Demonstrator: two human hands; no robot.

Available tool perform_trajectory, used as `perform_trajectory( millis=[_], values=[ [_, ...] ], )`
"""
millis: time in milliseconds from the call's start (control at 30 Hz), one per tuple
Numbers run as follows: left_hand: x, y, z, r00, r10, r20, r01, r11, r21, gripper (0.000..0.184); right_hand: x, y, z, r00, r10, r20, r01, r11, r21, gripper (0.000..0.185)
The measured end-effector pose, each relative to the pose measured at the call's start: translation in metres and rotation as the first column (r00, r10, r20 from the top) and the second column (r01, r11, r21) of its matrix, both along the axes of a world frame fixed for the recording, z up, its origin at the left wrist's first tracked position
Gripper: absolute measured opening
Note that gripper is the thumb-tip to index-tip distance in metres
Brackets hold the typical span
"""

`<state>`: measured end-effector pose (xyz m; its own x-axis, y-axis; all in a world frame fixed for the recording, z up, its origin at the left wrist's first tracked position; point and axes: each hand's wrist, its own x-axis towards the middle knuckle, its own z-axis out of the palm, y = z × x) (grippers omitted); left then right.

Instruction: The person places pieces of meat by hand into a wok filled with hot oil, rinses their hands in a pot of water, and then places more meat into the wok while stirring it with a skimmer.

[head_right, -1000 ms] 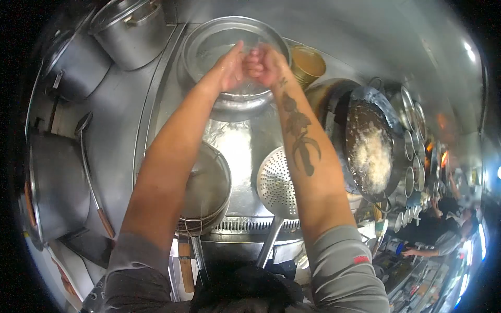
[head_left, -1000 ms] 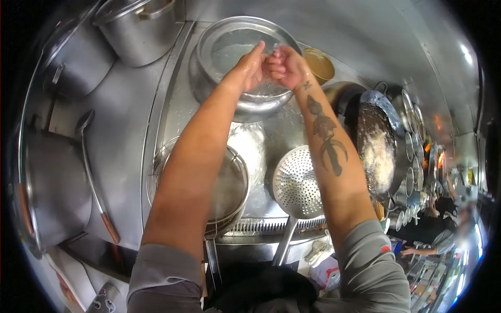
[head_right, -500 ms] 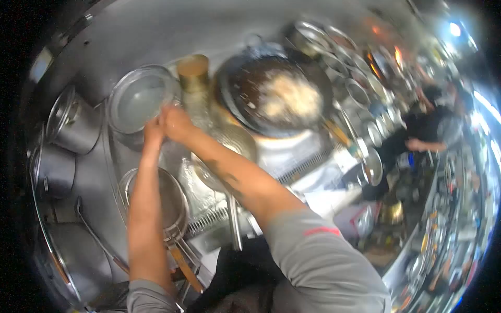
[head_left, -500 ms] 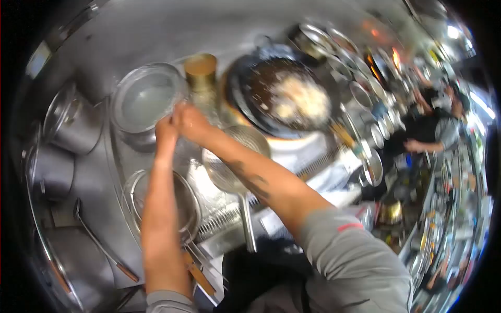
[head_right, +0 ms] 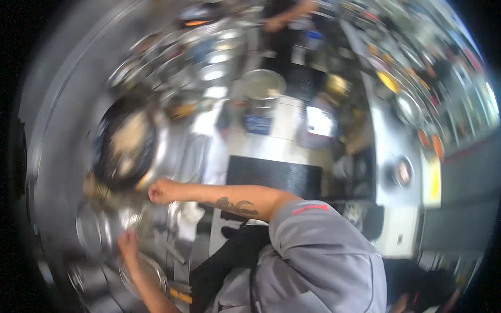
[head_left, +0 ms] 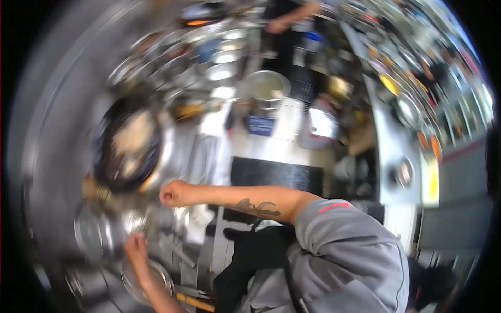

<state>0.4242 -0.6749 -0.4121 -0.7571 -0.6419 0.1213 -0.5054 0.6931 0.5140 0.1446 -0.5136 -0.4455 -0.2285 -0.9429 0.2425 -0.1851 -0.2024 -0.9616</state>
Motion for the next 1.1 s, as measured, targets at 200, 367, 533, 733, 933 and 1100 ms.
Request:
perform_trajectory(
  millis=[200, 367, 533, 733, 933, 1100],
  values=[
    [-0.195, 0.211, -0.025, 0.964, -0.257, -0.072, 0.219, 0.607, 0.764, 0.023, -0.104, 0.211, -0.031, 0.831, -0.434, 0.348, 0.281, 0.868, 0.41, 0.022],
    [-0.324, 0.359, -0.026, 0.853, -0.401, -0.335, 0.368, 0.007, 0.93, 0.034, -0.128, 0.325, -0.043, 0.73, -0.664, 0.159, 0.645, 0.747, 0.161, 0.013],
    [-0.403, 0.45, -0.057, 0.69, -0.703, -0.172, 0.363, 0.13, 0.923, 0.024, -0.129, 0.451, -0.078, 0.46, -0.842, 0.283, 0.757, 0.538, 0.37, 0.016],
    [-0.445, 0.504, -0.098, 0.485, -0.874, 0.021, 0.315, 0.197, 0.928, 0.014, -0.055, 0.583, -0.122, 0.077, -0.981, -0.179, 0.911, -0.004, 0.412, 0.016],
    [-0.467, 0.523, -0.125, 0.301, -0.943, 0.145, 0.234, 0.22, 0.947, 0.018, 0.052, 0.66, 0.0, -0.339, -0.939, 0.056, 0.734, -0.227, 0.641, 0.024],
    [-0.488, 0.519, -0.171, 0.153, -0.968, 0.198, 0.525, 0.249, 0.814, 0.013, 0.112, 0.698, 0.005, -0.517, -0.849, 0.106, 0.721, -0.366, 0.588, 0.021]
  ],
)
